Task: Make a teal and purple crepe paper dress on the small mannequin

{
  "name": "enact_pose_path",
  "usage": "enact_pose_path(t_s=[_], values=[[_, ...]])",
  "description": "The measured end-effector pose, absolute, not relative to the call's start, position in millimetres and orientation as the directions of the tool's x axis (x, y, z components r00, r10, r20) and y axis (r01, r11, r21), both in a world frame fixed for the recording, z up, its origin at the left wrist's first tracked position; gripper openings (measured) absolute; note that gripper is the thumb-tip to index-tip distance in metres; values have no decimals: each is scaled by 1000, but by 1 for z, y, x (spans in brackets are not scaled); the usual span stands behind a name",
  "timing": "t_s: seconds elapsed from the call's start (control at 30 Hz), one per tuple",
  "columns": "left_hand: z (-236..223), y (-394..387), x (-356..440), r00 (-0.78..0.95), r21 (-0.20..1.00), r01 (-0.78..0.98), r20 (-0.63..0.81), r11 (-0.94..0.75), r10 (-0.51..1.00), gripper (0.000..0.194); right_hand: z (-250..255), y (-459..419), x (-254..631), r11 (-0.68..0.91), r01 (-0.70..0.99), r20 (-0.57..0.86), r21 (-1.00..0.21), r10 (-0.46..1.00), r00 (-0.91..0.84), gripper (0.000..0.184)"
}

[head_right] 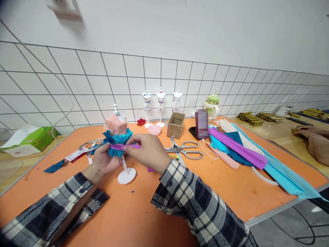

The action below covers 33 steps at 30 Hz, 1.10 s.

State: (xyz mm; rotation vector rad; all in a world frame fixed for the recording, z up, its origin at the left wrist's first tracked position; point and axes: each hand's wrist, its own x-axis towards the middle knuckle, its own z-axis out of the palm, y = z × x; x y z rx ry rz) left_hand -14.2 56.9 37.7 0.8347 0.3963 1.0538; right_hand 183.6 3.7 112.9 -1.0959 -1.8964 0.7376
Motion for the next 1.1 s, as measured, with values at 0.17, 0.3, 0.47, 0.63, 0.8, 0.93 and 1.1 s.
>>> enact_pose_path(t_s=[0.17, 0.3, 0.47, 0.63, 0.8, 0.93, 1.1], values=[[40, 50, -14, 574, 716, -605, 89, 348, 814, 33, 113, 10, 189, 468, 378, 383, -799, 880, -280, 9], [43, 45, -13, 598, 688, -611, 79, 390, 798, 36, 113, 12, 192, 470, 355, 359, -808, 871, -335, 10], [43, 41, -10, 623, 650, -621, 70, 438, 779, 41, 117, 11, 194, 504, 368, 400, -781, 857, -325, 7], [45, 34, -7, 632, 607, -647, 88, 461, 770, 49, 113, 16, 194, 523, 297, 415, -799, 837, -357, 7], [46, 28, -6, 647, 512, -689, 118, 512, 753, 50, 113, 16, 192, 466, 274, 385, -841, 872, -301, 11], [44, 27, -7, 643, 489, -700, 115, 520, 757, 51, 115, 13, 191, 337, 230, 251, -913, 908, -335, 21], [42, 28, -10, 599, 476, -739, 141, 477, 788, 55, 112, 15, 191, 200, 100, 144, -975, 905, -401, 27]])
